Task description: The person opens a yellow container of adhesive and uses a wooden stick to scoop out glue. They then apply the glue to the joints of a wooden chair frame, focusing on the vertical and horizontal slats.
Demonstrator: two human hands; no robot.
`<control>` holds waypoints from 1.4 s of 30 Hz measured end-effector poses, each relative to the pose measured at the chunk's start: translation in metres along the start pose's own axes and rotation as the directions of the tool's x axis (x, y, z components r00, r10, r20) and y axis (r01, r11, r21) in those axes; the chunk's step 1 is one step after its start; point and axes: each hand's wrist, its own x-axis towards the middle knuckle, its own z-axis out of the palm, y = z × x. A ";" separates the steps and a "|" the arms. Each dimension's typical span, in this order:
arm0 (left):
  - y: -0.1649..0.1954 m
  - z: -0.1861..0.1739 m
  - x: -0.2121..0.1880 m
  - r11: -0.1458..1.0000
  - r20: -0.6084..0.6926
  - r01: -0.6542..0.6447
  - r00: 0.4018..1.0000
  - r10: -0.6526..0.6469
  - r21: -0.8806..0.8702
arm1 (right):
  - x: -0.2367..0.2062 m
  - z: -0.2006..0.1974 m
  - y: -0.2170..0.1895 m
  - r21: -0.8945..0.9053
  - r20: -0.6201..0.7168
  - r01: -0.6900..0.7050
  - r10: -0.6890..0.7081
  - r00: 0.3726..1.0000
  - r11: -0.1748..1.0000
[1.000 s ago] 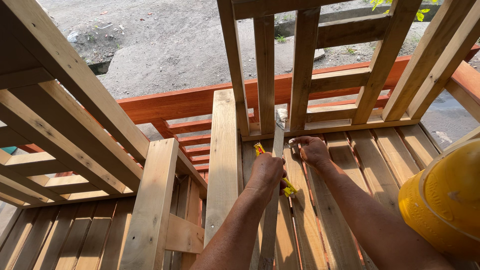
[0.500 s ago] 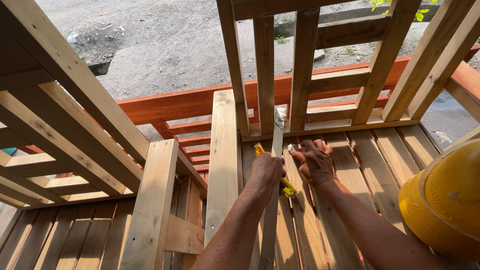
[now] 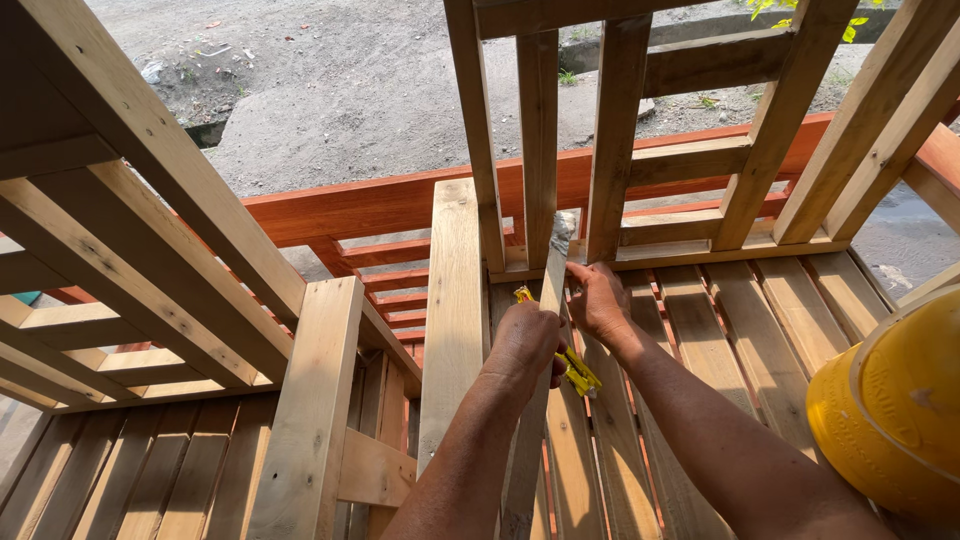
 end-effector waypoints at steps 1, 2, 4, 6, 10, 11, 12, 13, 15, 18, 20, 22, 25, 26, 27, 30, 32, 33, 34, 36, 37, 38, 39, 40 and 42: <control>0.002 -0.001 0.000 1.000 0.000 -0.006 1.000 0.006 0.001 | 0.004 0.000 -0.006 -0.018 0.028 -0.051 0.051 0.998 0.999; 0.002 -0.002 -0.001 1.000 -0.001 -0.008 1.000 0.008 0.004 | 0.006 0.000 -0.012 -0.037 0.058 -0.104 0.106 0.993 0.994; 0.003 -0.002 -0.001 1.000 0.001 -0.011 1.000 0.011 0.001 | 0.015 -0.005 -0.023 -0.066 0.042 -0.069 0.072 0.996 0.995; 0.005 -0.003 -0.001 1.000 0.002 -0.014 1.000 0.014 -0.009 | 0.021 -0.011 -0.032 -0.064 0.092 -0.094 0.100 0.991 0.993; 0.006 -0.003 -0.002 1.000 -0.004 -0.008 1.000 0.008 0.016 | 0.024 -0.022 -0.042 -0.094 0.247 -0.099 0.119 0.962 0.991; 0.006 -0.003 -0.001 1.000 -0.002 -0.010 1.000 0.010 0.009 | 0.024 -0.022 -0.043 -0.120 0.264 -0.056 0.086 0.961 0.991; 0.006 -0.003 -0.001 1.000 0.000 -0.010 1.000 0.010 0.003 | 0.024 -0.022 -0.043 -0.169 0.309 -0.033 0.085 0.947 0.985; 0.005 -0.003 0.000 1.000 -0.001 -0.008 1.000 0.008 -0.005 | 0.024 -0.021 -0.042 -0.218 0.352 -0.009 0.087 0.932 0.976; 0.004 -0.003 0.002 1.000 -0.001 -0.003 1.000 0.002 -0.017 | 0.023 -0.016 -0.039 -0.320 0.386 0.038 0.093 0.918 0.947; 0.001 -0.002 0.004 0.999 -0.001 -0.030 1.000 0.030 -0.016 | 0.023 -0.012 -0.035 -0.404 0.353 0.071 0.084 0.932 0.912; -0.001 -0.002 0.004 0.999 -0.001 -0.033 0.999 0.033 -0.031 | 0.021 -0.016 -0.034 -0.353 0.334 0.049 0.076 0.940 0.934; 0.000 -0.002 0.004 0.999 -0.001 -0.039 0.999 0.039 -0.034 | 0.018 -0.025 -0.034 -0.364 0.329 -0.022 0.150 0.932 0.931; 0.001 -0.002 0.002 0.999 -0.004 -0.035 0.999 0.035 -0.021 | 0.009 -0.038 -0.040 -0.213 0.288 -0.116 0.176 0.941 0.970; 0.001 -0.002 0.001 0.999 -0.007 -0.030 1.000 0.029 -0.014 | 0.006 -0.041 -0.043 -0.131 0.269 -0.140 0.172 0.948 0.981; 0.001 -0.001 0.000 1.000 -0.010 -0.023 1.000 0.023 -0.008 | 0.006 -0.042 -0.046 -0.157 0.282 -0.168 0.207 0.937 0.973; 0.003 -0.001 -0.003 0.999 0.001 -0.034 0.999 0.034 -0.013 | 0.006 -0.041 -0.051 -0.165 0.314 -0.236 0.278 0.908 0.958; 0.004 -0.002 -0.005 0.999 -0.006 -0.038 0.999 0.038 -0.010 | 0.010 -0.039 -0.052 -0.059 0.340 -0.258 0.262 0.903 0.964; 0.004 -0.002 -0.005 0.999 -0.009 -0.040 0.999 0.040 -0.010 | 0.011 -0.039 -0.051 -0.033 0.342 -0.259 0.255 0.904 0.965; 0.006 -0.002 -0.005 0.999 -0.006 -0.031 0.999 0.031 -0.010 | 0.013 -0.040 -0.050 -0.006 0.345 -0.261 0.247 0.906 0.965; 0.008 -0.003 -0.005 1.000 -0.003 -0.013 1.000 0.013 -0.011 | 0.016 -0.043 -0.051 0.048 0.350 -0.264 0.231 0.908 0.963; 0.009 -0.003 -0.004 1.000 -0.006 -0.017 1.000 0.017 0.001 | 0.017 -0.046 -0.053 0.073 0.353 -0.267 0.225 0.908 0.961; 0.008 -0.002 -0.005 1.000 -0.008 -0.019 1.000 0.019 0.014 | 0.016 -0.050 -0.055 0.098 0.356 -0.272 0.221 0.908 0.957; 0.008 -0.002 -0.004 0.999 -0.010 -0.021 1.000 0.022 0.028 | 0.016 -0.053 -0.057 0.090 0.381 -0.295 0.240 0.893 0.951; 0.009 -0.001 -0.004 0.999 -0.007 -0.027 1.000 0.027 0.020 | 0.015 -0.058 -0.058 0.083 0.404 -0.316 0.258 0.878 0.945; 0.008 -0.001 -0.004 0.999 -0.001 -0.036 0.999 0.036 0.005 | 0.013 -0.062 -0.061 -0.055 0.425 -0.268 0.266 0.865 0.962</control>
